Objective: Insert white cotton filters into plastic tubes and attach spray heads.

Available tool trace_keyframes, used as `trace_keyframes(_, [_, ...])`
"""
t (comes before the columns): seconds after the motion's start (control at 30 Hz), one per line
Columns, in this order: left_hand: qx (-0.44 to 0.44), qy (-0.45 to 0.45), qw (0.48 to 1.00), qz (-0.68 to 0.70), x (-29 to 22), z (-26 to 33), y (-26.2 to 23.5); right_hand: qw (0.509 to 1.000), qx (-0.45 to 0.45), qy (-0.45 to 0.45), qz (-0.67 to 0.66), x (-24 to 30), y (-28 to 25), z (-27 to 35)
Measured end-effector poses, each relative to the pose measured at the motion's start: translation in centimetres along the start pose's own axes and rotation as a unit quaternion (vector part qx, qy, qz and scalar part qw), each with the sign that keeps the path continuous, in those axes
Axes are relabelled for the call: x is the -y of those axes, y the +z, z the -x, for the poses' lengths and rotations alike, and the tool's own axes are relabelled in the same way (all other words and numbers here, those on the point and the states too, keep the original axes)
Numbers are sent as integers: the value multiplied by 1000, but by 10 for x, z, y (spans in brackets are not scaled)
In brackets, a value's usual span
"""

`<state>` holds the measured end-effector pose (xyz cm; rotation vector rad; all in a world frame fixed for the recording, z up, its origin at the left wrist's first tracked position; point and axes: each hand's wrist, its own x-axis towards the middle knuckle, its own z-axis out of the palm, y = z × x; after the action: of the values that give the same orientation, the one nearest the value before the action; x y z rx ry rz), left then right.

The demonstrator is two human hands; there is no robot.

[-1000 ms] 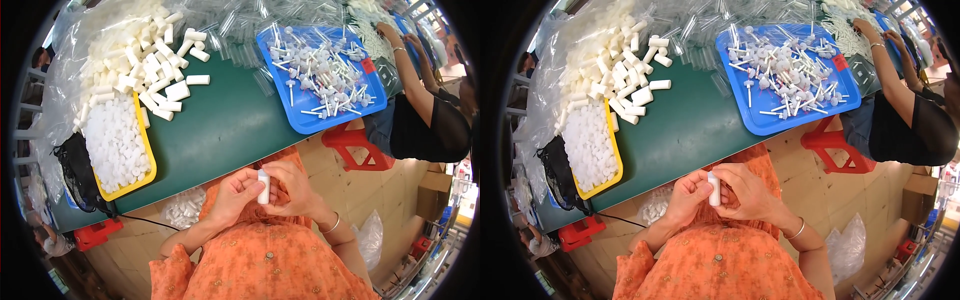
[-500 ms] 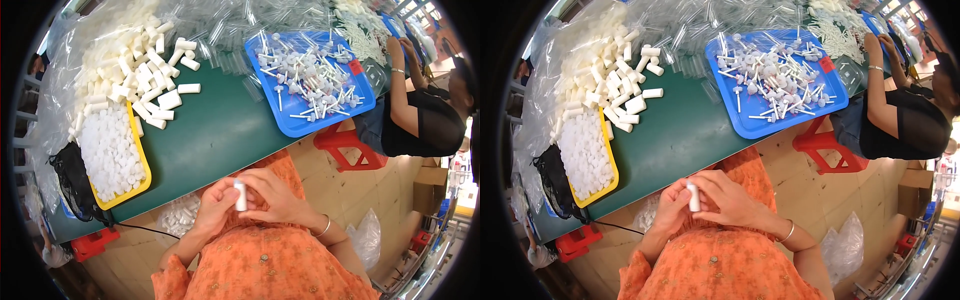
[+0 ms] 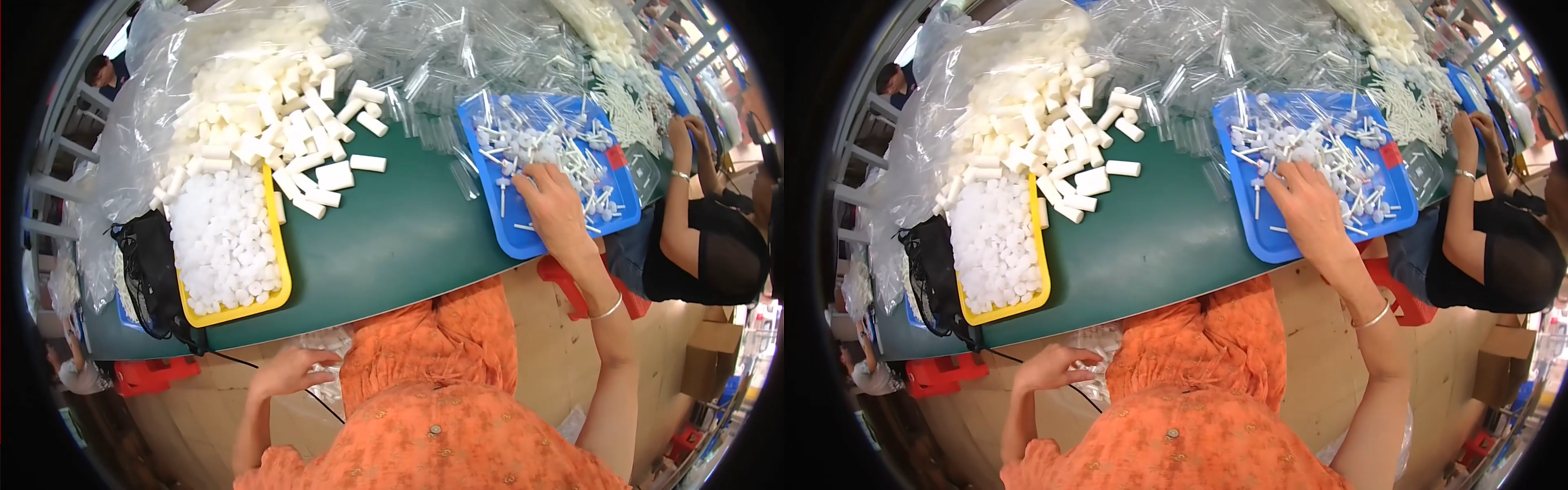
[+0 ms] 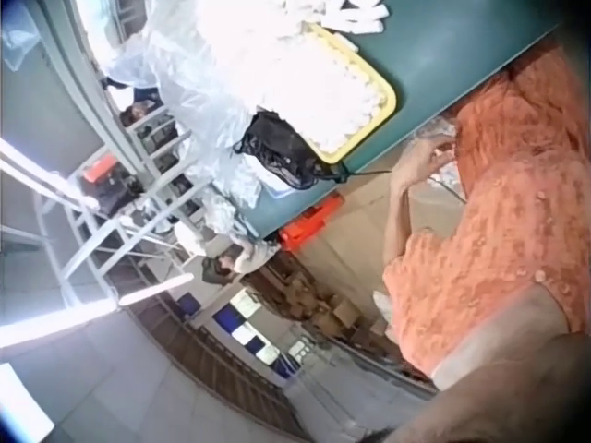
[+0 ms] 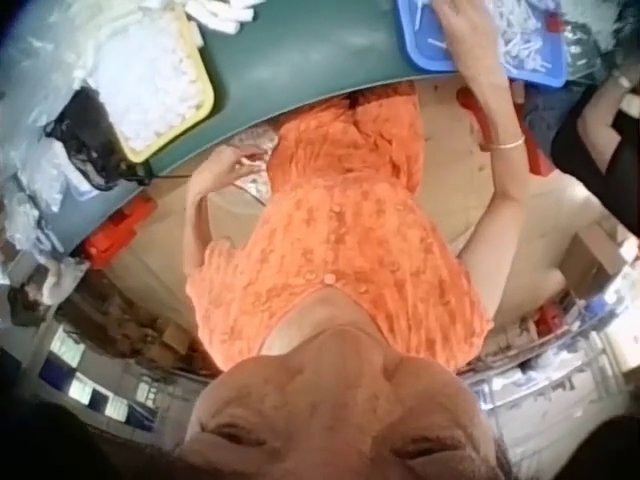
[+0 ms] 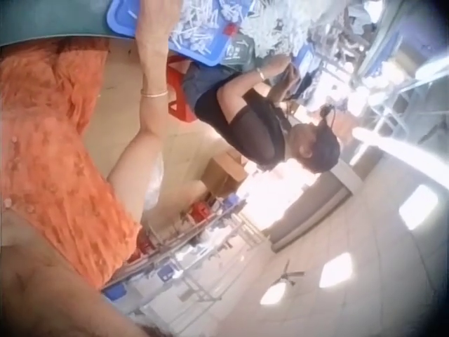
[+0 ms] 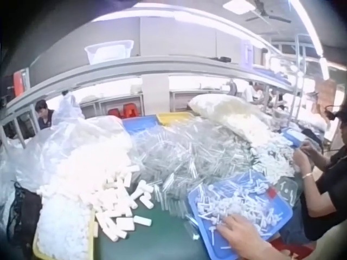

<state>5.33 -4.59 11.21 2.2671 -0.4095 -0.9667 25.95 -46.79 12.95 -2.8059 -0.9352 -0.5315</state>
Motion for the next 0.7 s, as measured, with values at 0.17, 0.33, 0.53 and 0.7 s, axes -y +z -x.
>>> trace_keyframes(0.17, [-310, 104, 945, -24, -83, -84, -106, 983, -135, 47, -112, 24, -21, 21])
trace_keyframes(0.33, [-463, 146, 793, -368, -62, -182, -136, 658, -160, 328, -659, 78, -25, 56])
trace_keyframes(0.53, [-430, 234, 835, -253, -89, -166, -110, 480, -117, 341, -800, 118, -7, 65])
trace_keyframes(0.7, [-278, 181, 941, 72, -113, -141, -39, 468, -110, 365, -797, 137, 7, 44])
